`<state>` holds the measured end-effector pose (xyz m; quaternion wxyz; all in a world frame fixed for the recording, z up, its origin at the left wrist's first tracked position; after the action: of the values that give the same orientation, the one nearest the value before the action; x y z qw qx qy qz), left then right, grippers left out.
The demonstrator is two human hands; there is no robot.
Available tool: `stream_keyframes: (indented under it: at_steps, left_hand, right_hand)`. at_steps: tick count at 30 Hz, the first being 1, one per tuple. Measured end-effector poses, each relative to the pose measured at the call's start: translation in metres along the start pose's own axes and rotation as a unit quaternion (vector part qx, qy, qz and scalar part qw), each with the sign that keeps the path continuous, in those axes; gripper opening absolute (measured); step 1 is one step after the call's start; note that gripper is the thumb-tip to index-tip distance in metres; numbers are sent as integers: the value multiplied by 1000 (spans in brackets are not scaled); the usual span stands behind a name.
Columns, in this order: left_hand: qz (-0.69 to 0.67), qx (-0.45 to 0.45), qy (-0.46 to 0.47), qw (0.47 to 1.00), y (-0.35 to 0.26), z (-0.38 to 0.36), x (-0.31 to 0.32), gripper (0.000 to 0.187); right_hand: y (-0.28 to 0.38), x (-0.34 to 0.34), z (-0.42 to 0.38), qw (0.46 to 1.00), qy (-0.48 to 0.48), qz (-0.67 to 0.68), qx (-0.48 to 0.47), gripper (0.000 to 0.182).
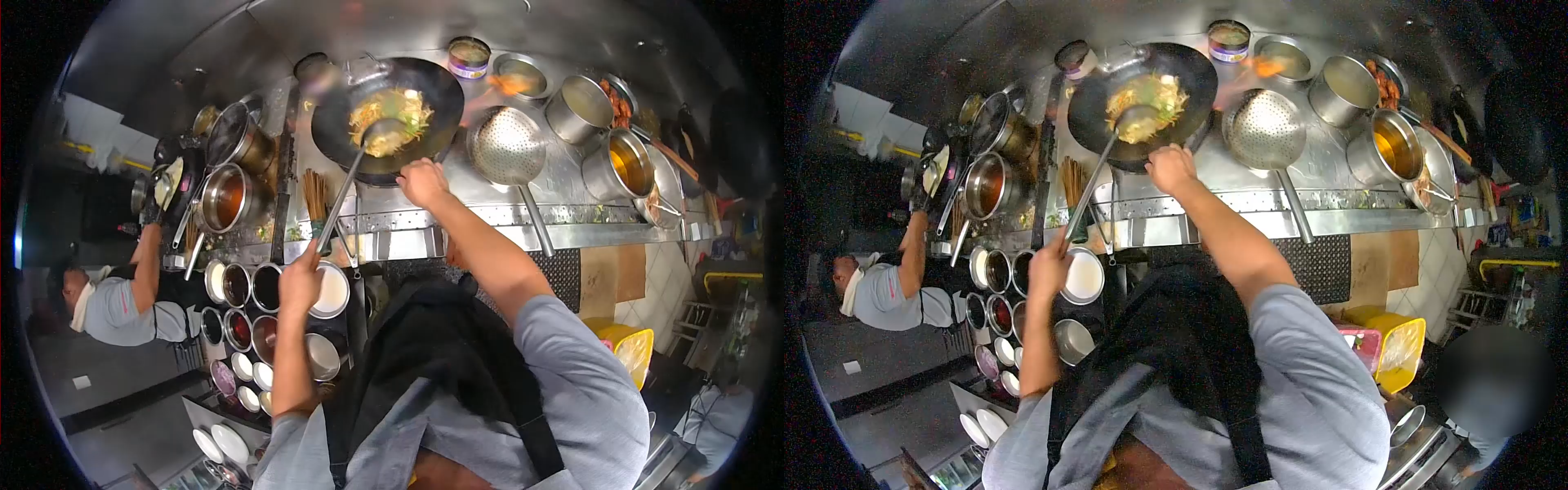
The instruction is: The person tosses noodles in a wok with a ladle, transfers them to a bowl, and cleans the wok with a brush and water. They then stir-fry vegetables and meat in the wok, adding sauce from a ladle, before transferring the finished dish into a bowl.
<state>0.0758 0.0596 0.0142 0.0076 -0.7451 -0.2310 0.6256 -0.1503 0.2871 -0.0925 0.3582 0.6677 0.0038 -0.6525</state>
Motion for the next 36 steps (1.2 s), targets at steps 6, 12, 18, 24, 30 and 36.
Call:
stream_keyframes:
  at_steps: [6, 12, 18, 24, 30, 36]
  left_hand:
    - [-92, -15, 170, 981, -4, -23, -61, 67]
    - [-105, 60, 67, 990, -17, 20, 19, 63]
    - [-100, 37, 77, 991, -10, -44, -60, 61]
    - [-20, 83, 67, 994, -10, -6, -41, 58]
    - [-104, 44, -11, 994, -12, -12, 0, 58]
    - [-77, 39, 80, 993, 1, -37, -72, 60]
  right_hand:
    - [37, -41, -26, 998, -51, -3, -33, 18]
    - [35, 1, -90, 998, -56, -21, -34, 23]
    - [55, -35, -105, 994, -103, 11, -46, 16]
    - [60, -13, -32, 998, -62, 6, 6, 18]
    - [41, 12, -134, 996, -64, 47, -39, 15]
    - [46, -14, -36, 998, -57, 26, -23, 19]
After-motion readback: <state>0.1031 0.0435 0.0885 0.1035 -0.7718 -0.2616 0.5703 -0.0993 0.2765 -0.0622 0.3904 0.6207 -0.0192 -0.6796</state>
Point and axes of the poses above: each hand's wrist, its own z-axis towards the middle knuckle, its own x-axis out of the palm, y = z × x, the point moved 1 cm from there along z, towards the middle knuckle
